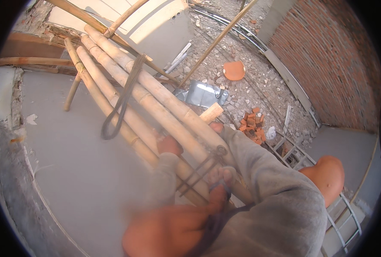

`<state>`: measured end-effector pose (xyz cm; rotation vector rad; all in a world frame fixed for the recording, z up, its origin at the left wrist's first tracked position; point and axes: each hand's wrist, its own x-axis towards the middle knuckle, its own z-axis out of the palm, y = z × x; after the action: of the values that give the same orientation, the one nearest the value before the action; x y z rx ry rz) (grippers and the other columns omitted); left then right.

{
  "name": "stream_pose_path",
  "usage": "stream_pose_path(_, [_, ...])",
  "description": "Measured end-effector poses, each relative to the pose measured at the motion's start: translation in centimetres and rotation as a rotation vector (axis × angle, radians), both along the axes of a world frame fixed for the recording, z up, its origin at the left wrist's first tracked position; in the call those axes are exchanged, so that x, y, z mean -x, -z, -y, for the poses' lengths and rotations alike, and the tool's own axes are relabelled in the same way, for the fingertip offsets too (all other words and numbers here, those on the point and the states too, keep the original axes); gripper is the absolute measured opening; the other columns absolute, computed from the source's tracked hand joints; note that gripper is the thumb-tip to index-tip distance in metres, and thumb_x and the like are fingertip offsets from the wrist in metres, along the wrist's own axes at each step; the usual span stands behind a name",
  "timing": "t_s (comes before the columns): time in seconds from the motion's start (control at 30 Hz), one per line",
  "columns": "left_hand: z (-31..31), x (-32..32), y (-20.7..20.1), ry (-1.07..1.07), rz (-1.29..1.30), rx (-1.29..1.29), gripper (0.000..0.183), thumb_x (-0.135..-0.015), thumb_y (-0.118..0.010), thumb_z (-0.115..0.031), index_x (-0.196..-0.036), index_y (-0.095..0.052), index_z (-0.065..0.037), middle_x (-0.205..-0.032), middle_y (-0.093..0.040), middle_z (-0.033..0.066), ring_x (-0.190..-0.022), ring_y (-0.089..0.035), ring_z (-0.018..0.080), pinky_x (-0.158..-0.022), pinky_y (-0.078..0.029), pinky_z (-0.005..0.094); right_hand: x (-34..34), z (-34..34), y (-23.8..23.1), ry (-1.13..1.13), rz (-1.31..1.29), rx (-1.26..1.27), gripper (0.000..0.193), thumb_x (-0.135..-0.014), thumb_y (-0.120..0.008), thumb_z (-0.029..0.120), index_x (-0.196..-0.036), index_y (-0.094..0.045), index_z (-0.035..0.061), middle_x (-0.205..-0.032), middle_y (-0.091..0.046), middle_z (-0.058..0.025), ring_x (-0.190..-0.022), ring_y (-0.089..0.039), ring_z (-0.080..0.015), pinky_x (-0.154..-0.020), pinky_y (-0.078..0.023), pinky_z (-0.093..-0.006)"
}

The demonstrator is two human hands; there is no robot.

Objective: The person stands on a bamboo ladder and uses a metal wire to tie bamboo poles together. They wrap the wire around the poles and twist it to secure the structure.

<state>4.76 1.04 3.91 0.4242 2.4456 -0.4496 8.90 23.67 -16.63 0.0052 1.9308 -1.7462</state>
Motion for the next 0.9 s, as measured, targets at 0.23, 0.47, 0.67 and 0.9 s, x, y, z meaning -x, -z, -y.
stream_pose_path(0.23, [0.2, 0.0, 0.1, 0.028, 0.041, 0.043, 0.042, -0.087, -0.064, -0.035, -0.125, -0.071, -0.019, -0.111, -0.075, 0.0038, -0.115, -0.067, 0.0241, -0.125, 0.003, 0.0605, 0.5, 0.2, 0.2, -0.014, -0.053, -0.044, 0.040, -0.095, -0.061, 0.021, -0.131, -0.063, 0.0037, -0.134, -0.065, -0.0145, -0.124, -0.061, -0.0274, -0.106, -0.045, -0.0404])
stream_pose_path(0.47, [-0.3, 0.1, -0.7, -0.016, 0.054, 0.037, 0.041, -0.089, -0.061, -0.025, -0.128, -0.070, -0.019, -0.111, -0.076, 0.0033, -0.111, -0.069, 0.0243, -0.125, 0.001, 0.0585, 1.6, 0.8, 0.3, 0.003, -0.223, -0.277, 0.041, -0.095, -0.061, 0.021, -0.132, -0.063, 0.0039, -0.135, -0.065, -0.0146, -0.124, -0.060, -0.0273, -0.106, -0.045, -0.0406])
stream_pose_path(0.67, [0.2, -0.1, -0.4, -0.059, 0.020, -0.093, 0.043, -0.089, -0.060, -0.022, -0.131, -0.068, -0.017, -0.107, -0.076, 0.0059, -0.108, -0.071, 0.0262, -0.125, 0.000, 0.0573, 2.7, 1.1, 0.6, 0.034, -0.315, -0.431, 0.042, -0.095, -0.062, 0.021, -0.132, -0.062, 0.0040, -0.135, -0.065, -0.0146, -0.124, -0.060, -0.0272, -0.106, -0.045, -0.0406])
stream_pose_path(0.9, [0.1, 0.2, -0.8, -0.063, 0.096, -0.066, 0.052, -0.088, -0.058, -0.024, -0.139, -0.062, -0.016, -0.112, -0.075, 0.0086, -0.112, -0.069, 0.0266, -0.125, -0.003, 0.0596, 2.8, 1.1, 0.6, 0.054, -0.149, -0.177, 0.043, -0.093, -0.064, 0.020, -0.132, -0.062, 0.0035, -0.134, -0.065, -0.0142, -0.122, -0.061, -0.0268, -0.105, -0.046, -0.0405])
